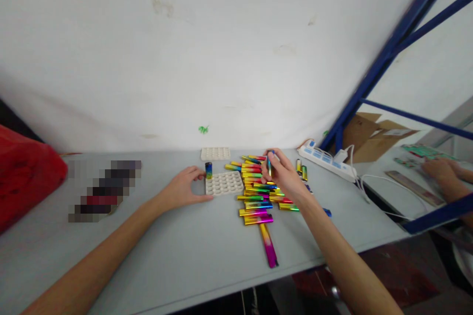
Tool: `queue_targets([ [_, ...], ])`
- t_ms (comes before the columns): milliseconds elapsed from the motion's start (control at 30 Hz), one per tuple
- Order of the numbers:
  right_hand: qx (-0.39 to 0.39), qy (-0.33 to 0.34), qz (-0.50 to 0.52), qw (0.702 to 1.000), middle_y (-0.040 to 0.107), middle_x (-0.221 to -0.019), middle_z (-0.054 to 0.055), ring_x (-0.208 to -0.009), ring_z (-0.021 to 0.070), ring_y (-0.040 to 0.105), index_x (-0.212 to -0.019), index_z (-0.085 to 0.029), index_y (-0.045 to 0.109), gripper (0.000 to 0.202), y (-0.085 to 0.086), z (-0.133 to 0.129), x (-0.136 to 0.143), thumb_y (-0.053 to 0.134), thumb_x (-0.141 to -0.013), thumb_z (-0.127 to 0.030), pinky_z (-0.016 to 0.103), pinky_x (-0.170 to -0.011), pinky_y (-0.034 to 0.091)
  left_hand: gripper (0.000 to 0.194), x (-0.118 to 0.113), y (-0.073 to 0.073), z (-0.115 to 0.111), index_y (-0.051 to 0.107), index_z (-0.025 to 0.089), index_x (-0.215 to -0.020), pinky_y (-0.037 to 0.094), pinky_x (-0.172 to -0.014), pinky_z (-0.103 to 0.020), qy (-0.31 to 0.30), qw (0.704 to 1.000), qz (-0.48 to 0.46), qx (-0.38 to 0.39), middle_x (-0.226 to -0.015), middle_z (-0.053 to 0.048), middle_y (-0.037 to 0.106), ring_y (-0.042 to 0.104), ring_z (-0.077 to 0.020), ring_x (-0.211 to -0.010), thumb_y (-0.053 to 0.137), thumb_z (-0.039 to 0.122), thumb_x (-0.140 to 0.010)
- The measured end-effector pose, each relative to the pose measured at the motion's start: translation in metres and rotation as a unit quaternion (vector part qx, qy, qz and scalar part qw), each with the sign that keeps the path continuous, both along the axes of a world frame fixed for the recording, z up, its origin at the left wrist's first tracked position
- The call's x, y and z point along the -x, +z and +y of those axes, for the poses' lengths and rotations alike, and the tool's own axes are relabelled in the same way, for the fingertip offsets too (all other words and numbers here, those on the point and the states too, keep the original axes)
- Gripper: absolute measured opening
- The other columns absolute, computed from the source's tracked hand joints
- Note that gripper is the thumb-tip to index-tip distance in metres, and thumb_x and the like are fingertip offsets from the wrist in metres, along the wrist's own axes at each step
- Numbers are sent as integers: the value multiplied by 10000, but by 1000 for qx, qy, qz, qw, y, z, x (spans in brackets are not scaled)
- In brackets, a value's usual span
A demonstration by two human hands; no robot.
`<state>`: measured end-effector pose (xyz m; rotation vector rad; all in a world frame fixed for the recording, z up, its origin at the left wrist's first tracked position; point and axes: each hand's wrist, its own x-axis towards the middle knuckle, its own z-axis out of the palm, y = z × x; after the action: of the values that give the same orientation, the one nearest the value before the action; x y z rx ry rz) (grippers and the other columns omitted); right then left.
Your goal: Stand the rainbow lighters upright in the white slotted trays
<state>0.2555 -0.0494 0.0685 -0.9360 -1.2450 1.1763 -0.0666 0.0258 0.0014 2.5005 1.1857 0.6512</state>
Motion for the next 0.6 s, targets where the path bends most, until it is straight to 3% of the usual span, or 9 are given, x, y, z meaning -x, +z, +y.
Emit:
queue_targets([
  [67, -8, 41, -8, 999, 398, -641, -106, -482, 85, 310, -1042, -282, 538, 447, 7, 23, 24, 689, -884, -671, 201, -448, 308, 649, 1, -1, 0, 678, 197, -1063, 538, -916, -412, -4, 1000, -3, -2, -1053, -85, 658, 651, -301, -995, 801, 715, -692],
  [133, -24, 60, -54, 996, 338, -620, -114, -482, 85, 258, -1000, -270, 528, 465, 5, 41, 43, 647, -889, -706, 199, -441, 229, 658, 1, -1, -2, 677, 190, -1084, 536, -917, -417, -7, 1000, -5, -2, -1055, -88, 653, 650, -301, -995, 804, 708, -699],
  [333, -127, -31, -235, 963, 421, -644, -50, -622, 127, 398, -772, -215, 536, 509, -24, 55, 70, 516, -955, -689, 252, -558, 315, 623, -1, 1, -4, 679, 211, -1068, 539, -907, -416, -4, 1000, -16, -4, -1041, -75, 662, 656, -296, -979, 829, 679, -686],
  [433, -140, -52, -292, 945, 360, -626, -45, -628, 123, 371, -642, -218, 428, 556, -32, 50, 74, 504, -953, -673, 271, -587, 280, 637, -1, 0, -3, 679, 205, -1072, 541, -905, -420, -3, 1000, -18, -3, -1032, -76, 659, 658, -298, -971, 830, 683, -679],
  [600, -136, -77, -325, 933, 315, -589, -42, -605, 121, 334, -590, -229, 346, 532, -36, 48, 80, 483, -940, -606, 284, -582, 225, 624, 0, 0, -4, 683, 221, -1079, 543, -904, -411, -5, 1000, -22, -1, -1035, -65, 665, 663, -291, -963, 824, 683, -684],
])
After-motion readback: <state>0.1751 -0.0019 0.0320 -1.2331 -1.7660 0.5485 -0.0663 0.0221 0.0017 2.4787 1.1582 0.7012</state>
